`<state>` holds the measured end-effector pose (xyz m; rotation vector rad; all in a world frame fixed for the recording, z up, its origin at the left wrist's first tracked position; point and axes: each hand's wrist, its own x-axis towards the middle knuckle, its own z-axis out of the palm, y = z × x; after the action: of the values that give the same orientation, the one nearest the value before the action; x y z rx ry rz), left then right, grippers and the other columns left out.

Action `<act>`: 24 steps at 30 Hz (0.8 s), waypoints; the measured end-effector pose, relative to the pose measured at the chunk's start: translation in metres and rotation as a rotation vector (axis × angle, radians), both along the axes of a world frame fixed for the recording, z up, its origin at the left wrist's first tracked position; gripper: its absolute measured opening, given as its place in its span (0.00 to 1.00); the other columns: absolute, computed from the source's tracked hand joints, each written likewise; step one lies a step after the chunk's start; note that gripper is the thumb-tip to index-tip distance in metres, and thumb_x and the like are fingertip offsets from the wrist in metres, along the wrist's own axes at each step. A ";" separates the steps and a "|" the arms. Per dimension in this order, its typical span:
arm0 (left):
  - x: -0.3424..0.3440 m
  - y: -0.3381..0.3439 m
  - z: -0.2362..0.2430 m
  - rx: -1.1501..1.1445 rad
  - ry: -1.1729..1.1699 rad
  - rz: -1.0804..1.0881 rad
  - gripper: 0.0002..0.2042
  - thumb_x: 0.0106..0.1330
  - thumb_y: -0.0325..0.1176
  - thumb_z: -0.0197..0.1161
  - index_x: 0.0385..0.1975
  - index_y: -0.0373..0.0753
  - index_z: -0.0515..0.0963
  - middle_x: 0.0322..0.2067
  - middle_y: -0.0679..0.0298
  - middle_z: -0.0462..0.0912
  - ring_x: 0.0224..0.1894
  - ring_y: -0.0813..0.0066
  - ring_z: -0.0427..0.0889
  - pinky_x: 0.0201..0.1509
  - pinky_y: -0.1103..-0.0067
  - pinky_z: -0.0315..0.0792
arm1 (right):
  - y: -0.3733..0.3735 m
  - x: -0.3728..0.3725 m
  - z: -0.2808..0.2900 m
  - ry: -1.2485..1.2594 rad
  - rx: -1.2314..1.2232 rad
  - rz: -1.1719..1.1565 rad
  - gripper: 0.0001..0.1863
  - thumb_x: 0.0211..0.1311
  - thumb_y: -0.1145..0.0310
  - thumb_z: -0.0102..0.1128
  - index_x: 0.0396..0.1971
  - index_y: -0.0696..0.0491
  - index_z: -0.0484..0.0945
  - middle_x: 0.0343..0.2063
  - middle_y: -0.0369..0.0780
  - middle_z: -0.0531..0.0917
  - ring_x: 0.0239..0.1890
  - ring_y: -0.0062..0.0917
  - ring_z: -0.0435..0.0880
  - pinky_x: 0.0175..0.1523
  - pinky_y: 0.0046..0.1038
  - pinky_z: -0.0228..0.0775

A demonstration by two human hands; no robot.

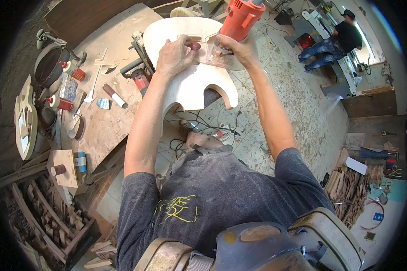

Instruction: The person routes channels into a wooden guitar body using a handheld router, periodically lifting the tool to reposition the workpiece or check the depth of the cut.

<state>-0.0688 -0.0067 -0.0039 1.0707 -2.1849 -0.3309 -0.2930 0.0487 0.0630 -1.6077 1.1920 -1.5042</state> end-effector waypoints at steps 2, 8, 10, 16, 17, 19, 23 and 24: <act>-0.002 0.001 0.002 0.000 -0.004 0.005 0.19 0.65 0.43 0.68 0.49 0.38 0.77 0.41 0.58 0.90 0.43 0.62 0.88 0.61 0.64 0.72 | -0.002 -0.004 -0.003 0.030 -0.017 0.010 0.14 0.56 0.66 0.76 0.36 0.57 0.81 0.25 0.35 0.85 0.27 0.18 0.84 0.32 0.21 0.76; -0.004 0.002 0.003 0.034 -0.050 0.052 0.20 0.66 0.45 0.67 0.50 0.37 0.78 0.42 0.59 0.90 0.43 0.61 0.88 0.59 0.68 0.73 | -0.006 -0.005 -0.006 0.011 -0.021 -0.009 0.15 0.57 0.67 0.76 0.38 0.58 0.81 0.27 0.36 0.85 0.27 0.18 0.85 0.32 0.21 0.78; -0.006 0.002 0.004 0.060 -0.084 0.092 0.20 0.66 0.46 0.66 0.50 0.39 0.79 0.43 0.60 0.90 0.43 0.59 0.87 0.57 0.68 0.75 | -0.006 -0.005 -0.006 0.003 -0.017 -0.003 0.15 0.57 0.67 0.76 0.38 0.58 0.81 0.27 0.36 0.85 0.27 0.18 0.85 0.32 0.21 0.78; -0.008 0.005 0.010 0.085 -0.084 0.089 0.19 0.66 0.46 0.66 0.52 0.43 0.79 0.43 0.62 0.90 0.44 0.55 0.85 0.55 0.64 0.77 | -0.009 -0.009 -0.005 -0.004 -0.006 0.012 0.15 0.57 0.67 0.76 0.38 0.58 0.81 0.27 0.36 0.85 0.27 0.19 0.85 0.32 0.21 0.78; -0.007 0.005 0.010 0.084 -0.084 0.089 0.19 0.66 0.46 0.66 0.52 0.43 0.79 0.43 0.62 0.90 0.44 0.55 0.85 0.55 0.64 0.77 | -0.010 -0.009 -0.006 0.000 -0.015 0.013 0.15 0.57 0.67 0.76 0.38 0.58 0.81 0.27 0.36 0.85 0.27 0.19 0.85 0.32 0.21 0.78; -0.006 0.007 0.012 0.075 -0.083 0.065 0.21 0.65 0.49 0.66 0.52 0.43 0.79 0.42 0.59 0.90 0.44 0.52 0.85 0.54 0.63 0.77 | -0.011 -0.009 -0.006 0.001 -0.015 0.009 0.14 0.57 0.67 0.76 0.38 0.58 0.81 0.27 0.36 0.85 0.27 0.19 0.85 0.31 0.21 0.78; -0.004 0.015 0.015 -0.029 -0.091 0.046 0.19 0.60 0.46 0.69 0.48 0.43 0.80 0.33 0.58 0.89 0.34 0.59 0.86 0.52 0.66 0.73 | -0.011 -0.009 -0.005 -0.038 -0.016 0.024 0.14 0.57 0.68 0.76 0.37 0.58 0.81 0.26 0.35 0.85 0.27 0.19 0.85 0.33 0.22 0.77; -0.004 0.014 0.014 -0.033 -0.079 0.041 0.20 0.60 0.46 0.69 0.49 0.43 0.79 0.33 0.57 0.89 0.35 0.59 0.87 0.53 0.65 0.73 | -0.011 -0.008 -0.004 -0.039 -0.017 0.024 0.14 0.57 0.68 0.76 0.37 0.58 0.81 0.26 0.35 0.85 0.27 0.19 0.85 0.33 0.22 0.77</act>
<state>-0.0730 0.0076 0.0103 1.1257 -2.2270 -0.2374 -0.3010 0.0381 0.0586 -1.5908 1.1376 -1.5272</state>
